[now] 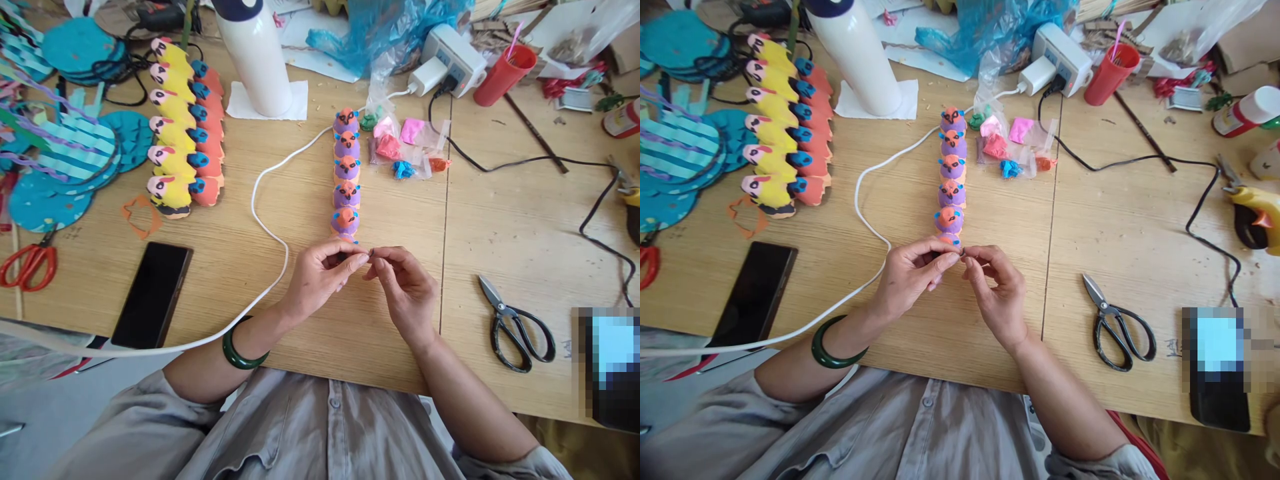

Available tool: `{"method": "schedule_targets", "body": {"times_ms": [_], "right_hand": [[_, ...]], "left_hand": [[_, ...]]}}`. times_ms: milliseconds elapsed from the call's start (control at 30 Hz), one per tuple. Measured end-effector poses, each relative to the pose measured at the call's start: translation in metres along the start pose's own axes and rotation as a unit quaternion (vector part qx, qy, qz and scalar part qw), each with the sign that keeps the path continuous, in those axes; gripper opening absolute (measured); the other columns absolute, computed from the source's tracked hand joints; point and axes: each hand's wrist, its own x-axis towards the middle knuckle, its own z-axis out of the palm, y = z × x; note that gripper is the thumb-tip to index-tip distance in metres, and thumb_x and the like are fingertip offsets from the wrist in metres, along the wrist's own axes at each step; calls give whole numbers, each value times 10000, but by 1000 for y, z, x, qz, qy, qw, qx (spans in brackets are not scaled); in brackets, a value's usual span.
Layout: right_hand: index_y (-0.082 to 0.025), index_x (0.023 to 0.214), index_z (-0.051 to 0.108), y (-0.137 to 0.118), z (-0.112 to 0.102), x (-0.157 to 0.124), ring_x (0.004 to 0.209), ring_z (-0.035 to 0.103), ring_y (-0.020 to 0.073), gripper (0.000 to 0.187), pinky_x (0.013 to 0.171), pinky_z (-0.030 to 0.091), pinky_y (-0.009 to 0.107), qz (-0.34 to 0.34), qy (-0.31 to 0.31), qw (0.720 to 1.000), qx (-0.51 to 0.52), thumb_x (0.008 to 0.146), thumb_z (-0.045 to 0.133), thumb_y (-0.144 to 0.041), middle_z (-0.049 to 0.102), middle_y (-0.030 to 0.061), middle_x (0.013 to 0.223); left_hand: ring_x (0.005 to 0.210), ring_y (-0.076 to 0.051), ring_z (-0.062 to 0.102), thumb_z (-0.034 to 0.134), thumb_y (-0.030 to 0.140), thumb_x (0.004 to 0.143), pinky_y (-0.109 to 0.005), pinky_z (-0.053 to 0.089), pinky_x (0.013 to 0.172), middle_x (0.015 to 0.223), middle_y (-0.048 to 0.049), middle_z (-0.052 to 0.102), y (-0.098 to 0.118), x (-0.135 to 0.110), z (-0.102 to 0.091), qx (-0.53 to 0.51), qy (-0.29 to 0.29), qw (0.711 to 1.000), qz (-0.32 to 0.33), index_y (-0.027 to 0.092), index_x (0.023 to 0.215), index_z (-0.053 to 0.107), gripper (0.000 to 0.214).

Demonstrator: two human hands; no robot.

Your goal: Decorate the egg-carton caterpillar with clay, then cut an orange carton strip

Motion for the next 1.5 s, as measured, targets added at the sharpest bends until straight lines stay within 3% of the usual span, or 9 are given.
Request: {"method": "schedule_targets", "body": {"times_ms": [200, 533, 800, 1000, 1233, 1500], "right_hand": [[-265, 1051, 717, 3, -4, 0, 801, 710, 143, 99, 714, 625, 301, -54, -6, 997, -60, 959, 684, -272, 709, 21, 967], [-262, 1058, 717, 2, -5, 2, 789, 704, 146, 122, 692, 643, 311, -83, 2, 992, -94, 970, 640, -227, 706, 25, 961], [-266, 1103, 707, -6, -5, 4, 785, 706, 150, 193, 667, 626, 303, -153, -19, 977, -145, 959, 632, -162, 730, 34, 951], [-258, 1087, 703, -3, -7, 5, 762, 694, 136, 189, 640, 618, 287, -164, -13, 975, -150, 965, 629, -135, 725, 25, 924], [-243, 1084, 702, -1, -7, 5, 790, 695, 128, 215, 647, 612, 268, -178, -4, 973, -144, 953, 629, -89, 722, 18, 933], [-246, 1070, 716, 0, -7, 4, 757, 704, 126, 175, 652, 614, 273, -131, -5, 986, -103, 957, 650, -130, 712, 12, 920]], "left_hand": [[442, -37, 465, 765, 380, 879, -165, 376, 398, 613, 36, 558, -2, -1, 0, 2, -14, 1000, 6, 175, 910, 789, 209], [470, -52, 484, 742, 397, 899, -175, 415, 411, 649, 20, 580, -6, -1, -2, -13, -38, 999, -5, 181, 960, 794, 231], [436, -44, 464, 767, 414, 881, -165, 392, 397, 564, 46, 536, -3, 1, -2, -16, -36, 999, -9, 184, 931, 796, 237], [449, -56, 470, 755, 418, 897, -177, 396, 403, 559, 42, 536, -5, -1, -2, -35, -49, 998, -31, 188, 984, 801, 250], [458, -47, 488, 725, 429, 922, -174, 408, 415, 631, 16, 591, 2, -4, -2, -58, -50, 996, -54, 172, 909, 804, 270], [462, -21, 485, 750, 359, 907, -150, 403, 407, 701, 27, 601, 1, -3, -2, -69, -60, 995, -44, 212, 1018, 822, 198]]}}
